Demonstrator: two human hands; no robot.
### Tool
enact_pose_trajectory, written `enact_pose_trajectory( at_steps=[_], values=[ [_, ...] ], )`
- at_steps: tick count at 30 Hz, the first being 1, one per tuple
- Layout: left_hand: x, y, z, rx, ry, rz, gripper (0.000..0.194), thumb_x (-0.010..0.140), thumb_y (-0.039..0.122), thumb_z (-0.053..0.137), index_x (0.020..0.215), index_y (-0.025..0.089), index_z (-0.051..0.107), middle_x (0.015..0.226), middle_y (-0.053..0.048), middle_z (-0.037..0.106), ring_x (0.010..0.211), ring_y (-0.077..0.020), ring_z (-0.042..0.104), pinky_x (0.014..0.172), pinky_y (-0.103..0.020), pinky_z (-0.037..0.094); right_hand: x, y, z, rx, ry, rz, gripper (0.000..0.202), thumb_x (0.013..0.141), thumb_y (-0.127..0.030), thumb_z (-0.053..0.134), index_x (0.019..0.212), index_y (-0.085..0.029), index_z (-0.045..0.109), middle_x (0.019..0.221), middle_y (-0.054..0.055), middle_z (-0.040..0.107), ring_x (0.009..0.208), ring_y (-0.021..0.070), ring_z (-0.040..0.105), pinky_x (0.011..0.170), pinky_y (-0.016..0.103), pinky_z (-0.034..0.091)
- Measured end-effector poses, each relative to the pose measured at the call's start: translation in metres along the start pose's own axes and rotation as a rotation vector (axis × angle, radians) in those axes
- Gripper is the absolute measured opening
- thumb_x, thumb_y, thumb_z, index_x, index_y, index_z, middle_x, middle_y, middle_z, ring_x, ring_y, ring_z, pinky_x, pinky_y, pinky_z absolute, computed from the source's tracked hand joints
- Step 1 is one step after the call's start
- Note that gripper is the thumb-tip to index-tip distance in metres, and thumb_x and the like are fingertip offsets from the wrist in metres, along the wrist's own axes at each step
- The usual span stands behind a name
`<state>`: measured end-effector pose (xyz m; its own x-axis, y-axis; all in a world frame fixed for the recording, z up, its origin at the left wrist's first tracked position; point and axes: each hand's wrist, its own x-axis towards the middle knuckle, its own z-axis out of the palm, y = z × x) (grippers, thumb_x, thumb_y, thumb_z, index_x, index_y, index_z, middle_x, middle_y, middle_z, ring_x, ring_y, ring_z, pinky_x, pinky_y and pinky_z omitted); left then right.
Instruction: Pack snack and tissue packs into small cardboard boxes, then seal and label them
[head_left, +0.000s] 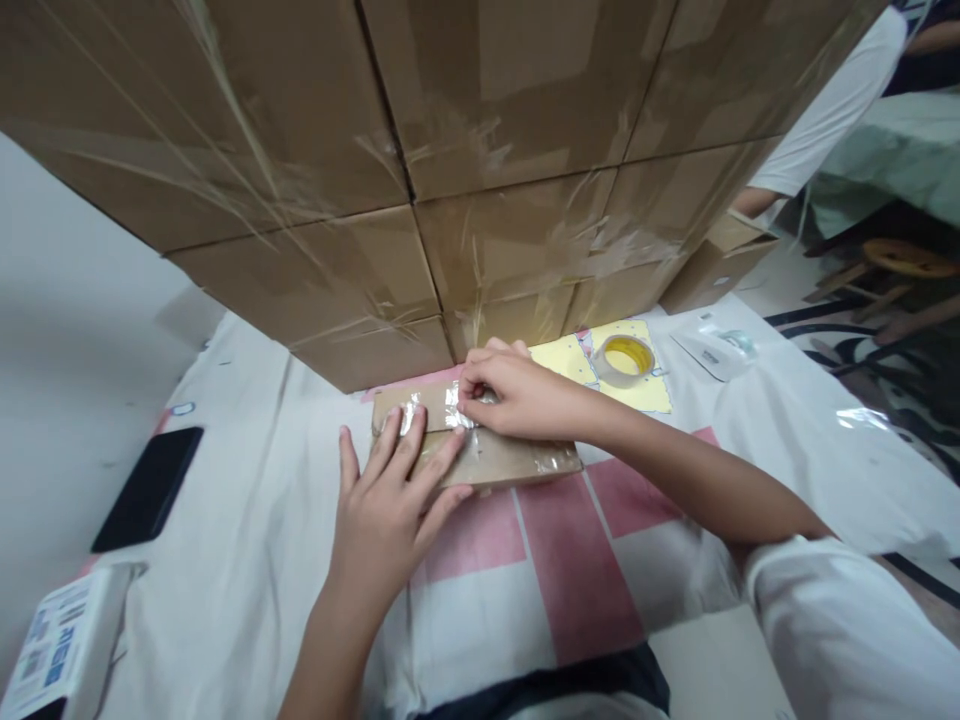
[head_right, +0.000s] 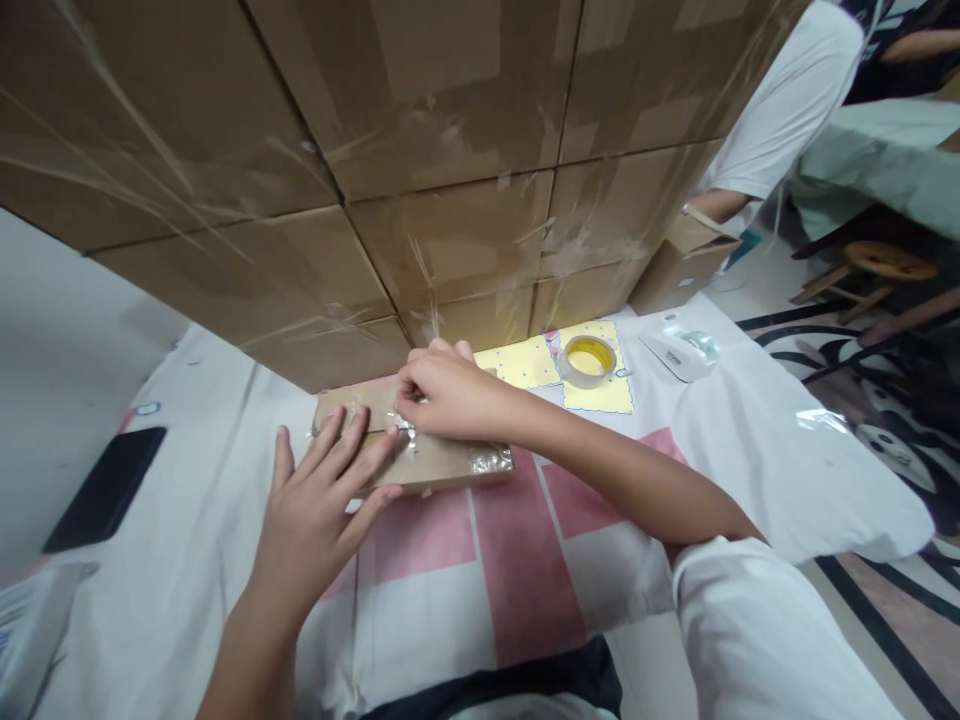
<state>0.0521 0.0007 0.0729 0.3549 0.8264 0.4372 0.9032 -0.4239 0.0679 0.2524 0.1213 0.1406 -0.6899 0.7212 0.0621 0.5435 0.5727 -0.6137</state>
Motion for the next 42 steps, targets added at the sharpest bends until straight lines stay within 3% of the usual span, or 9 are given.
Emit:
enact_pose_trajectory(
  at_steps=[4, 11, 15, 17, 19, 24, 29, 36, 42],
  values=[
    [-0.001, 0.001, 0.001, -0.019, 0.05, 0.0, 0.04, 0.101, 0.04, 0.058, 0.14, 0.037, 0.064, 0.156, -0.015, 0.051, 0.146, -0.0428, 0.045, 0.119, -0.077, 0.016, 0.0, 0.001, 0.001, -0.034, -0.012, -0.001, 0.016, 0.095, -0.019, 0.06, 0.081, -0.016, 0.068, 0.094, 0.004, 0.066, 0.096, 0.0213, 0.05, 0.09, 0.037, 0.027],
    [0.0, 0.004, 0.003, -0.045, 0.103, -0.01, 0.037, 0.1, 0.038, 0.06, 0.136, 0.036, 0.067, 0.154, -0.014, 0.054, 0.145, -0.042, 0.047, 0.12, -0.077, 0.015, 0.003, 0.0, 0.008, -0.213, -0.005, -0.018, 0.015, 0.099, -0.027, 0.058, 0.09, -0.017, 0.066, 0.104, 0.009, 0.061, 0.1, 0.0258, 0.051, 0.087, 0.037, 0.034],
    [-0.002, 0.005, 0.003, -0.031, 0.103, -0.018, 0.036, 0.099, 0.038, 0.062, 0.135, 0.035, 0.067, 0.154, -0.011, 0.054, 0.146, -0.042, 0.045, 0.12, -0.077, 0.015, 0.002, 0.025, -0.012, -0.49, 0.419, 0.181, 0.033, 0.087, -0.036, 0.075, 0.102, -0.014, 0.057, 0.11, 0.016, 0.057, 0.104, 0.0336, 0.05, 0.087, 0.044, 0.037],
    [-0.001, 0.007, 0.001, -0.023, 0.099, -0.019, 0.035, 0.1, 0.036, 0.062, 0.134, 0.034, 0.067, 0.154, -0.007, 0.054, 0.148, -0.0404, 0.044, 0.122, -0.075, 0.013, -0.007, 0.051, -0.026, -0.478, 0.631, 0.26, 0.032, 0.086, -0.036, 0.076, 0.099, -0.017, 0.054, 0.104, 0.013, 0.057, 0.099, 0.0318, 0.052, 0.086, 0.044, 0.038],
    [0.0, 0.008, -0.001, -0.002, 0.11, 0.0, 0.033, 0.101, 0.032, 0.06, 0.134, 0.032, 0.066, 0.151, -0.002, 0.058, 0.147, -0.0368, 0.046, 0.125, -0.072, 0.008, -0.026, 0.078, -0.034, -0.38, 0.706, 0.268, 0.026, 0.087, -0.034, 0.072, 0.092, -0.02, 0.051, 0.092, 0.007, 0.057, 0.087, 0.0256, 0.054, 0.078, 0.038, 0.039],
    [0.009, 0.011, -0.007, -0.031, 0.163, 0.13, 0.03, 0.1, 0.021, 0.061, 0.129, 0.024, 0.067, 0.133, 0.0, 0.072, 0.133, -0.0303, 0.062, 0.126, -0.071, 0.0, -0.089, 0.125, -0.012, -0.102, 0.632, 0.308, 0.018, 0.088, -0.034, 0.064, 0.082, -0.021, 0.053, 0.069, -0.001, 0.052, 0.062, 0.0158, 0.048, 0.063, 0.031, 0.037],
    [0.013, 0.009, -0.008, -0.082, 0.112, 0.163, 0.033, 0.096, 0.024, 0.068, 0.129, 0.021, 0.067, 0.13, -0.006, 0.074, 0.127, -0.0285, 0.066, 0.128, -0.065, 0.017, -0.129, 0.155, 0.005, -0.013, 0.738, 0.456, 0.016, 0.088, -0.034, 0.061, 0.08, -0.021, 0.06, 0.067, -0.001, 0.056, 0.061, 0.0155, 0.05, 0.061, 0.03, 0.039],
    [0.002, 0.005, -0.008, 0.032, 0.128, 0.296, 0.04, 0.088, 0.016, 0.076, 0.128, 0.019, 0.071, 0.127, -0.005, 0.075, 0.118, -0.0258, 0.069, 0.125, -0.051, 0.032, -0.137, 0.177, -0.012, -0.092, 0.802, 0.426, 0.013, 0.085, -0.028, 0.06, 0.079, -0.019, 0.068, 0.068, 0.001, 0.061, 0.062, 0.0163, 0.054, 0.062, 0.031, 0.041],
    [-0.03, 0.025, -0.02, 0.02, 0.127, 0.251, 0.033, 0.086, 0.003, 0.073, 0.117, 0.012, 0.076, 0.121, -0.009, 0.077, 0.117, -0.0254, 0.068, 0.122, -0.044, 0.034, -0.125, 0.175, -0.042, -0.167, 0.676, 0.264, 0.013, 0.087, -0.023, 0.061, 0.078, -0.019, 0.07, 0.074, 0.003, 0.067, 0.064, 0.016, 0.056, 0.063, 0.031, 0.042]
  ],
)
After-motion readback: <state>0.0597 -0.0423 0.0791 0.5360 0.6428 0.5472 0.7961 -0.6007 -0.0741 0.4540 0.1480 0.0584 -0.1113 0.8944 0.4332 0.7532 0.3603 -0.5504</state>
